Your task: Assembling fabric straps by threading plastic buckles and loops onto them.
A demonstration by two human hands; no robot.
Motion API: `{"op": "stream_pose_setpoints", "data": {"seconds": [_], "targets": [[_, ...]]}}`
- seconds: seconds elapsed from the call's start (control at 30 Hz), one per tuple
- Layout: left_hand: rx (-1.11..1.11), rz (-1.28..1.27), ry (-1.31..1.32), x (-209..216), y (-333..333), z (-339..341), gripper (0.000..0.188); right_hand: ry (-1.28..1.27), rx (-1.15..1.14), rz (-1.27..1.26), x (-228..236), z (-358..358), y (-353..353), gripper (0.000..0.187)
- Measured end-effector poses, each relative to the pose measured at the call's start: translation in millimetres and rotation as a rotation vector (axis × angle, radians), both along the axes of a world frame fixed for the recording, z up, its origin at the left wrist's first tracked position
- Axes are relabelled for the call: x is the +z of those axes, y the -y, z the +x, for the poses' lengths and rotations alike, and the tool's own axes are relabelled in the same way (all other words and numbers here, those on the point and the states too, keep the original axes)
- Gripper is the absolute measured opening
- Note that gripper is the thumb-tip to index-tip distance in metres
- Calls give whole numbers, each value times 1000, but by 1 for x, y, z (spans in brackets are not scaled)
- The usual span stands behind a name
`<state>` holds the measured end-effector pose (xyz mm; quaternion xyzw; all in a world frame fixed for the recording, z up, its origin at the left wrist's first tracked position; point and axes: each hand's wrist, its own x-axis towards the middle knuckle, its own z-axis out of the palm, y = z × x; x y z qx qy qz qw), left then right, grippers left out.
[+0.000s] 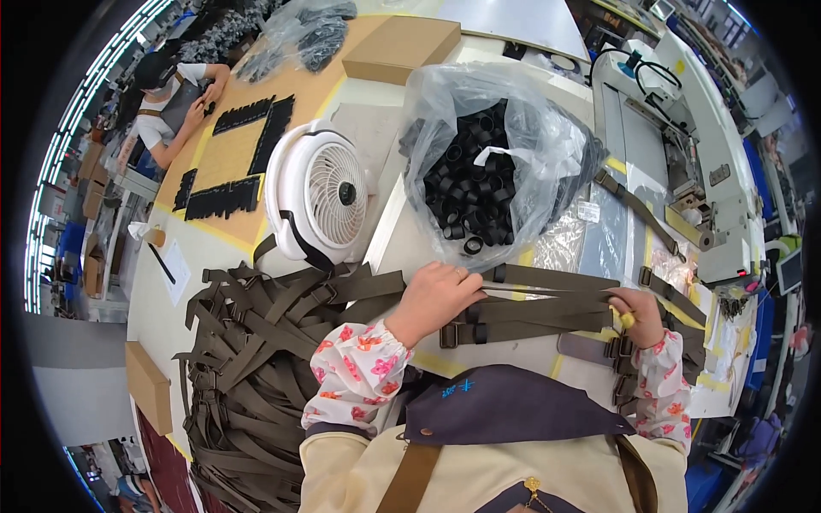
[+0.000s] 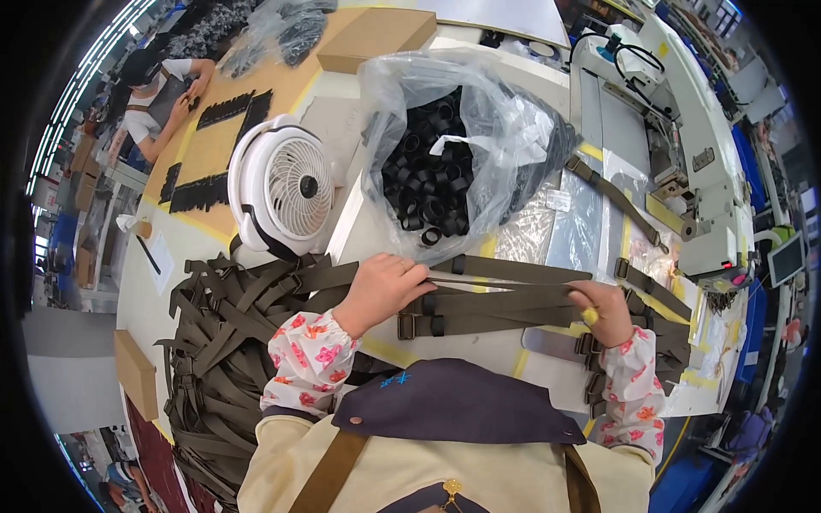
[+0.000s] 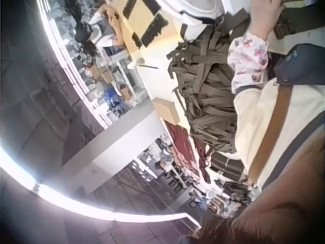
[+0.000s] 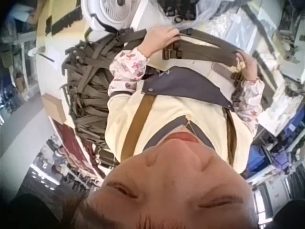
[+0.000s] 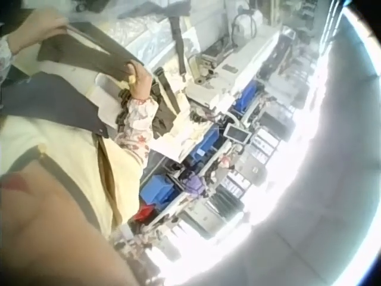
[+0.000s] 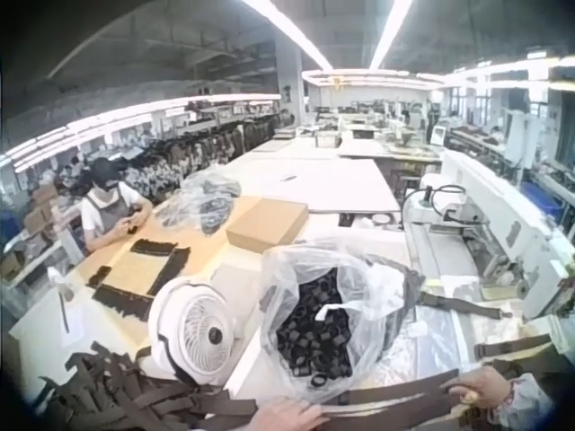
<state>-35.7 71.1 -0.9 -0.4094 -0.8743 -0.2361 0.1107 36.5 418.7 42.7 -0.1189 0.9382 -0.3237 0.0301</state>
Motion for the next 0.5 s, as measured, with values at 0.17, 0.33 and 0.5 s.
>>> {"op": "stream_pose_setpoints", "data": {"seconds": [0.17, 0.33, 0.5], "targets": [[83, -35, -112, -38, -16, 22, 31, -315, 30, 661, -13, -7, -47, 34], [162, 40, 79, -53, -29, 47, 40, -169, -16, -41, 10, -60, 65, 26], [132, 220, 114, -36, -18, 62, 31, -318, 24, 115, -40, -127, 166, 26]]}}
